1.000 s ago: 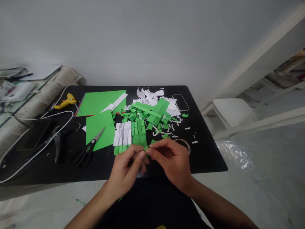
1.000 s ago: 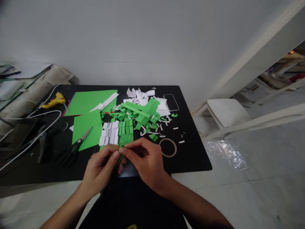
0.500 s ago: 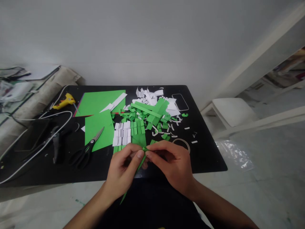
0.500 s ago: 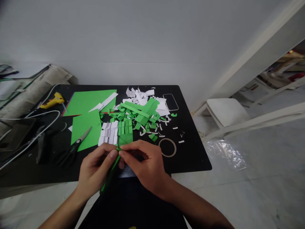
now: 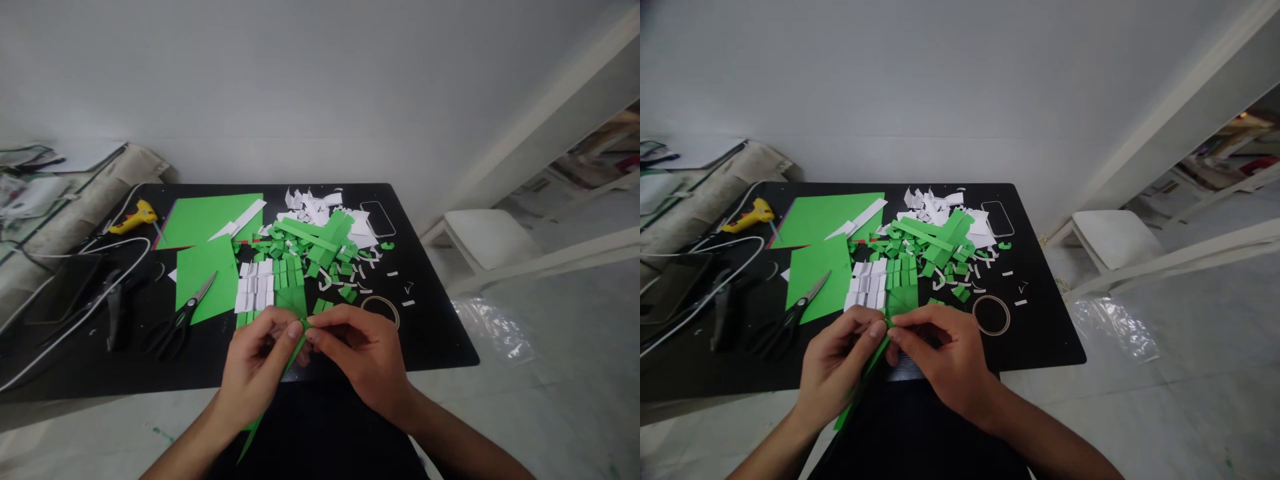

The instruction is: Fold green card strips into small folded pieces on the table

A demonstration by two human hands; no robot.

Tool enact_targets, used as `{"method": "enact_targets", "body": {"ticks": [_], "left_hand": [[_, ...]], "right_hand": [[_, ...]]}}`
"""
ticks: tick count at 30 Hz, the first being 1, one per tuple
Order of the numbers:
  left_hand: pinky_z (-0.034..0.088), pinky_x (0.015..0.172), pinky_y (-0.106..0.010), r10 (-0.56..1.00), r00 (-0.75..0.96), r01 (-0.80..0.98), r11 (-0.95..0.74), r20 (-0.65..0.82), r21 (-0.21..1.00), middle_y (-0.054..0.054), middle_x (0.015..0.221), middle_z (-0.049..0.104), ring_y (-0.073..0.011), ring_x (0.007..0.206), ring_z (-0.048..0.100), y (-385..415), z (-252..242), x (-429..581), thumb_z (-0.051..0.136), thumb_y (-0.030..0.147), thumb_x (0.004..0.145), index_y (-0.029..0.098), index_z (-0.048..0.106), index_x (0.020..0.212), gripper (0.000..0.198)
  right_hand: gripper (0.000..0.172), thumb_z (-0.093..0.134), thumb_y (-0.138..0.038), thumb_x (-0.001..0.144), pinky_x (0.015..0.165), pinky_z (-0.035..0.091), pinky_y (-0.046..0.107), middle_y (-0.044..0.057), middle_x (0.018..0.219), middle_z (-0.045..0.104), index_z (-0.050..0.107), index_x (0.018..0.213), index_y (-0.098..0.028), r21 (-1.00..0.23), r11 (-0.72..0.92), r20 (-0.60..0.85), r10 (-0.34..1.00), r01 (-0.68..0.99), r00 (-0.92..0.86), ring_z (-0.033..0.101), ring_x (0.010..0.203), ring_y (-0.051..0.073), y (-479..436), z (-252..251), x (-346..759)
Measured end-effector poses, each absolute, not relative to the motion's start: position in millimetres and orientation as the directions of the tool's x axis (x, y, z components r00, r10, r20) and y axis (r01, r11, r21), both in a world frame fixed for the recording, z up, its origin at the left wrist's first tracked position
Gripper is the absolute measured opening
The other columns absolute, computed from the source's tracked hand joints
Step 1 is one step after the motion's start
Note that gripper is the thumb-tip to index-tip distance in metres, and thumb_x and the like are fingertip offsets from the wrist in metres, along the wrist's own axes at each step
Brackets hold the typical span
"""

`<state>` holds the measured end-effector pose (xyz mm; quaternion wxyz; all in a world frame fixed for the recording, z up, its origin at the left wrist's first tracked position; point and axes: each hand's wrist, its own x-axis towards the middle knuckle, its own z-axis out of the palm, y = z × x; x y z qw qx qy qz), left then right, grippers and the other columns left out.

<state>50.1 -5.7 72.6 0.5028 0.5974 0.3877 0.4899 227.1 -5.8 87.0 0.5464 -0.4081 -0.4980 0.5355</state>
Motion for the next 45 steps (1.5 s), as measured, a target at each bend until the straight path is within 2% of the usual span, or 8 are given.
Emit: {"method": "enact_targets", "body": {"ticks": [6, 10, 16, 23, 33, 40, 45], "left_hand": [[0.055, 0.063, -0.019, 0.960, 0.222, -0.043, -0.162, 0.168, 0.986, 0.002, 0.069, 0.073, -0.0107, 0.062, 0.070, -7.2, 72.9, 48.4, 0.061, 0.026, 0.107, 0.021, 0.068, 0.092, 0.018], [0.055, 0.062, -0.020, 0.968, 0.222, -0.049, -0.110, 0.118, 0.993, 0.001, 0.068, 0.074, -0.0112, 0.062, 0.070, -5.7, 76.0, 48.5, 0.063, 0.027, 0.106, 0.020, 0.069, 0.090, 0.019], [0.056, 0.064, -0.020, 0.985, 0.161, -0.063, -0.054, 0.064, 0.997, 0.000, 0.075, 0.077, -0.0125, 0.067, 0.071, -2.8, 78.8, 47.6, 0.074, 0.028, 0.098, 0.021, 0.077, 0.090, 0.011], [0.051, 0.056, -0.022, 0.996, 0.084, -0.060, -0.010, 0.015, 0.998, -0.002, 0.069, 0.073, -0.0140, 0.063, 0.065, -0.6, 79.0, 48.8, 0.081, 0.031, 0.090, 0.020, 0.079, 0.080, 0.015], [0.058, 0.060, -0.022, 0.997, 0.034, -0.074, -0.067, 0.070, 0.995, 0.000, 0.071, 0.076, -0.0139, 0.063, 0.071, 0.8, 85.1, 57.6, 0.080, 0.020, 0.088, 0.022, 0.080, 0.078, 0.010], [0.056, 0.060, -0.020, 0.997, 0.057, -0.071, -0.042, 0.046, 0.997, 0.000, 0.071, 0.075, -0.0127, 0.063, 0.069, 2.3, 83.9, 53.1, 0.080, 0.021, 0.088, 0.021, 0.081, 0.082, 0.007], [0.049, 0.055, -0.019, 0.998, 0.054, -0.052, -0.038, 0.040, 0.998, 0.000, 0.067, 0.071, -0.0114, 0.060, 0.061, 4.5, 82.2, 50.3, 0.081, 0.025, 0.088, 0.020, 0.077, 0.078, 0.012]], "right_hand": [[0.022, 0.088, -0.017, 0.083, 0.075, 0.066, 0.021, -0.001, 0.085, 0.084, 0.086, 0.100, -0.029, -0.977, 0.046, 0.076, 0.987, -0.208, -0.140, 0.081, 0.077, 0.014, -2.7, 86.5, 232.7], [0.018, 0.088, -0.016, 0.084, 0.073, 0.065, 0.021, -0.001, 0.084, 0.084, 0.087, 0.098, -0.028, -0.977, 0.043, 0.080, 0.981, -0.207, -0.175, 0.081, 0.076, 0.014, -0.8, 86.9, 235.4], [0.015, 0.086, -0.017, 0.086, 0.074, 0.067, 0.024, 0.000, 0.086, 0.083, 0.087, 0.096, -0.027, -0.972, 0.051, 0.092, 0.980, -0.227, -0.174, 0.081, 0.077, 0.014, -1.9, 85.6, 233.7], [0.011, 0.086, -0.018, 0.085, 0.073, 0.067, 0.025, 0.001, 0.086, 0.083, 0.086, 0.094, -0.025, -0.982, 0.065, 0.088, 0.988, -0.179, -0.129, 0.080, 0.077, 0.015, -5.3, 84.3, 232.2], [0.011, 0.084, -0.018, 0.085, 0.073, 0.068, 0.027, 0.002, 0.087, 0.083, 0.086, 0.093, -0.025, -0.984, 0.067, 0.083, 0.992, -0.167, -0.092, 0.079, 0.075, 0.016, -5.9, 85.5, 229.2], [0.010, 0.084, -0.020, 0.086, 0.072, 0.067, 0.026, 0.002, 0.087, 0.083, 0.085, 0.094, -0.025, -0.983, 0.063, 0.081, 0.992, -0.170, -0.100, 0.078, 0.076, 0.016, -4.7, 84.4, 228.8], [0.011, 0.084, -0.021, 0.085, 0.072, 0.067, 0.028, 0.002, 0.088, 0.083, 0.086, 0.095, -0.026, -0.986, 0.056, 0.072, 0.992, -0.155, -0.099, 0.078, 0.077, 0.016, -3.9, 83.1, 227.9]]}}
